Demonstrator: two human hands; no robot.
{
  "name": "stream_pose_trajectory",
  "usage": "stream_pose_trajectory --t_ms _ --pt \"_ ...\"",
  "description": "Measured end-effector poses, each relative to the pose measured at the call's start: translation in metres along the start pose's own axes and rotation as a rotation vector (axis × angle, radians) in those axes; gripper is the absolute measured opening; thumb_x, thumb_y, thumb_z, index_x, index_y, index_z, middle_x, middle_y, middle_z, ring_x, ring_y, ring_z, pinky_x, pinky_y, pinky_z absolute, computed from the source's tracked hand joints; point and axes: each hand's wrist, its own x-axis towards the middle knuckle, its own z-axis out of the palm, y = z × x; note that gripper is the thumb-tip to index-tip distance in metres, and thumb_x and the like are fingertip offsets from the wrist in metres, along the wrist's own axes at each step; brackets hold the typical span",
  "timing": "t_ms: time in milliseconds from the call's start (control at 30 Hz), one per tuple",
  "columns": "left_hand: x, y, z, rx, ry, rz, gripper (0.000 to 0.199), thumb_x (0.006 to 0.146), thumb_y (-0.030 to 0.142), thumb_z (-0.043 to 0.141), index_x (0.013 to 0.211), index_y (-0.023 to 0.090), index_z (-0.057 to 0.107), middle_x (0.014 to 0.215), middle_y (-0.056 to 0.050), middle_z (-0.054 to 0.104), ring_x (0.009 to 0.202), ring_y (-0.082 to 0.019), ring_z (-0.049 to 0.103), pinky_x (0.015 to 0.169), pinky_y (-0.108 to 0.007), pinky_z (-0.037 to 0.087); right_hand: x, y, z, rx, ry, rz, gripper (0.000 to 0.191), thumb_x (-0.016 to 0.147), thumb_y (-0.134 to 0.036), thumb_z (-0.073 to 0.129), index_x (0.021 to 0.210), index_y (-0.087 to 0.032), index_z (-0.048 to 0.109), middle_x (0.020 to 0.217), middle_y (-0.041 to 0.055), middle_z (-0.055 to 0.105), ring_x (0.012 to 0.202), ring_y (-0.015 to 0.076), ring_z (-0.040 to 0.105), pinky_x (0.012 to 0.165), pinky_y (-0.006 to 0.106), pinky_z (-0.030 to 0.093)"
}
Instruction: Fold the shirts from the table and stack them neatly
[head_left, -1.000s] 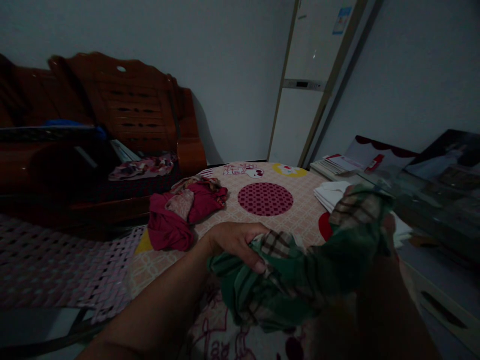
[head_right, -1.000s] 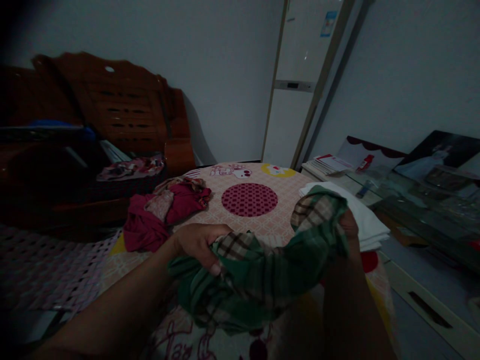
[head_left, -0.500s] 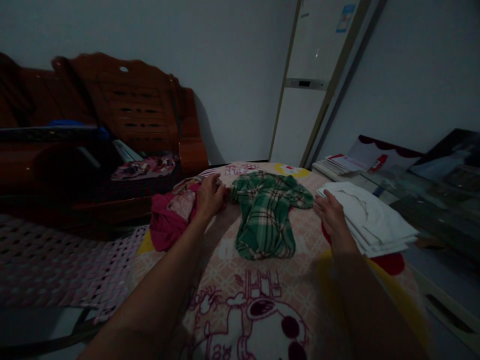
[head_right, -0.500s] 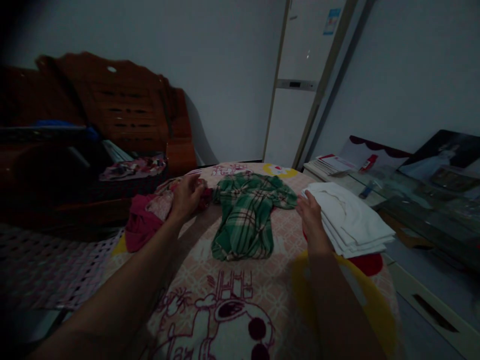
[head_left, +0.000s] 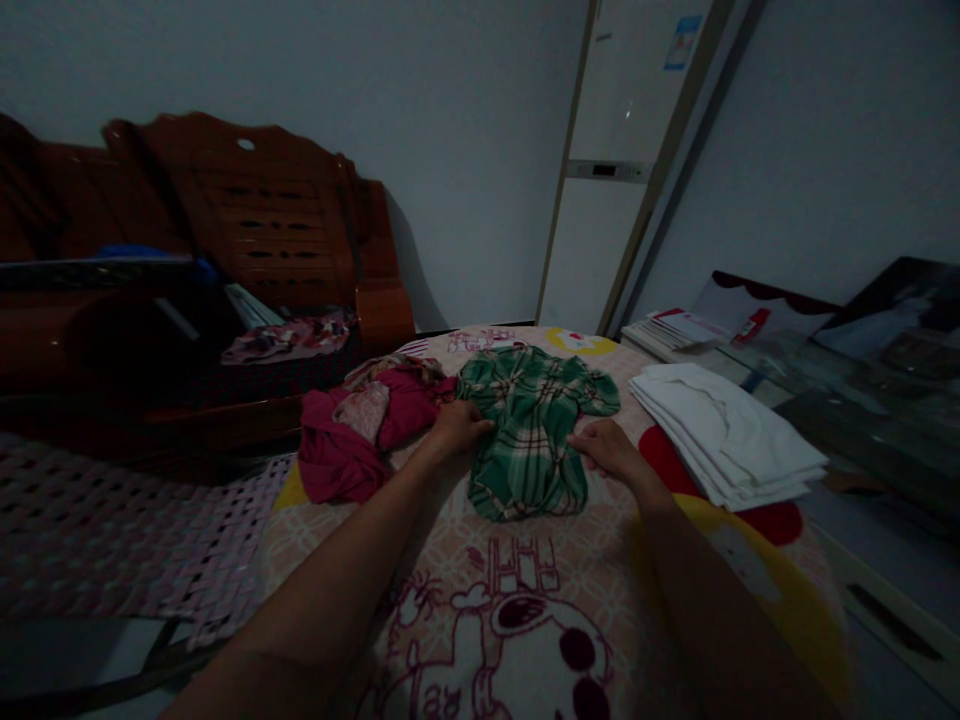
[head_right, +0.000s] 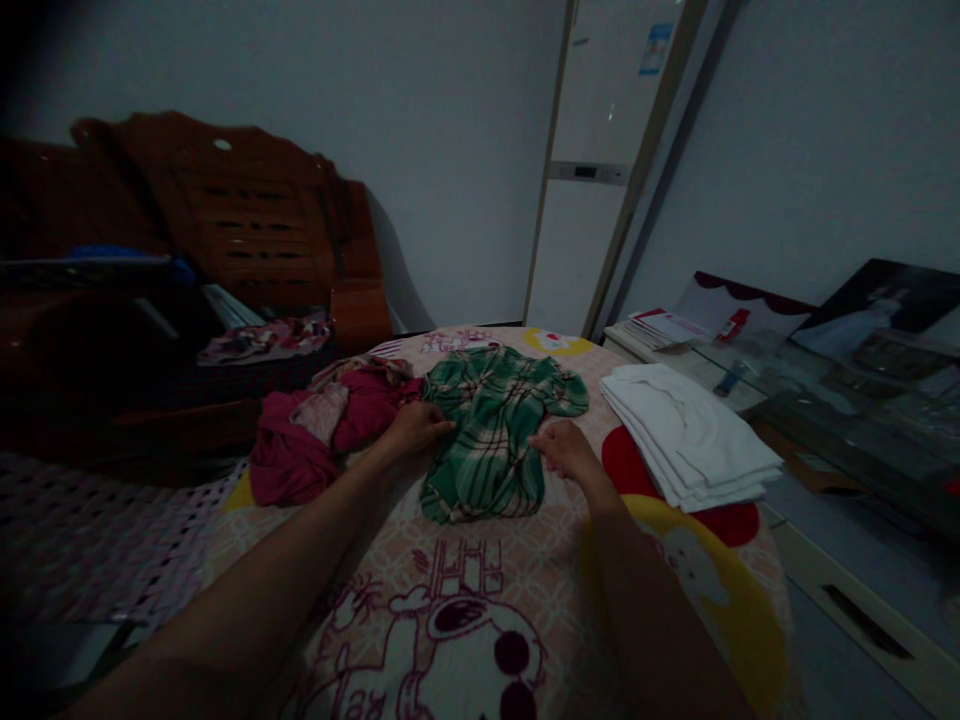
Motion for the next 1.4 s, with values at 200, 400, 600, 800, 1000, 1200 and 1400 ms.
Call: stream_pose_trajectory --t_ms 200,400,600,800,1000,1200,1400 --pt "0.002 0.007 0.015 -0.145 -0.001 -0.051 0.017 0.072 0.027 0.069 0.061 0.016 0.065 0.062 -0.001 0.063 0.066 -0.016 0.059 0.06 -0.024 0.038 0.011 0.0 0.022 -0.257 0.166 -0.267 0.013 0.075 -0.023 0.064 0.064 -0.018 0.06 0.069 0.0039 0.066 0.067 0.0142 0.058 0.061 0.023 0.037" --pt "0.006 -0.015 -0.007 -0.318 0.152 -0.221 0.008 0.068 0.021 0.061 0.062 0.017 0.057 0.057 0.002 0.057 0.061 -0.014 0.056 0.055 -0.022 0.036 0.009 0.016 -0.008 -0.206 0.295 -0.056 0.017 0.073 -0.02 0.058 0.056 -0.018 0.058 0.058 0.0028 0.061 0.063 0.0151 0.058 0.056 0.024 0.034" --pt "0.005 -0.034 -0.032 -0.1 0.234 -0.258 0.005 0.066 0.017 0.063 0.07 0.018 0.059 0.074 -0.002 0.068 0.071 -0.018 0.061 0.062 -0.025 0.039 0.006 0.046 -0.048 -0.249 0.347 0.189 0.029 0.075 -0.026 0.058 0.047 -0.021 0.055 0.045 0.0052 0.055 0.056 0.019 0.059 0.053 0.027 0.036" --pt "-0.003 -0.023 -0.025 -0.015 0.419 -0.06 0.029 0.072 0.008 0.054 0.099 0.015 0.063 0.101 -0.01 0.07 0.094 -0.022 0.064 0.082 -0.029 0.046 0.007 0.053 -0.046 -0.251 0.508 0.192 0.02 0.074 -0.025 0.058 0.054 -0.021 0.059 0.055 0.0093 0.064 0.066 0.023 0.066 0.058 0.028 0.043" --pt "-0.011 0.002 -0.03 -0.313 0.017 0.123 0.016 0.078 0.026 0.06 0.087 0.014 0.067 0.079 -0.005 0.067 0.074 -0.019 0.062 0.069 -0.027 0.048 0.002 0.03 -0.041 0.099 0.354 0.114 0.014 0.075 -0.031 0.062 0.069 -0.018 0.061 0.05 0.0012 0.06 0.041 0.0139 0.054 0.043 0.024 0.039" --pt "-0.031 0.034 -0.013 -0.359 -0.611 0.507 0.037 0.059 0.023 0.079 0.095 0.016 0.071 0.085 -0.002 0.068 0.074 -0.015 0.058 0.065 -0.022 0.043 -0.021 0.0 -0.035 0.321 -0.505 -0.036 0.04 0.064 -0.033 0.073 0.098 -0.015 0.064 0.051 -0.0017 0.065 0.036 0.0131 0.055 0.037 0.021 0.042" --pt "-0.027 0.038 0.006 -0.344 -0.44 0.465 0.008 0.069 0.018 0.066 0.075 0.013 0.068 0.07 0.0 0.063 0.066 -0.012 0.052 0.062 -0.021 0.038 -0.018 0.006 -0.025 0.318 -0.5 -0.004 0.022 0.062 -0.03 0.07 0.078 -0.017 0.061 0.049 -0.0016 0.064 0.035 0.0118 0.054 0.036 0.019 0.041"
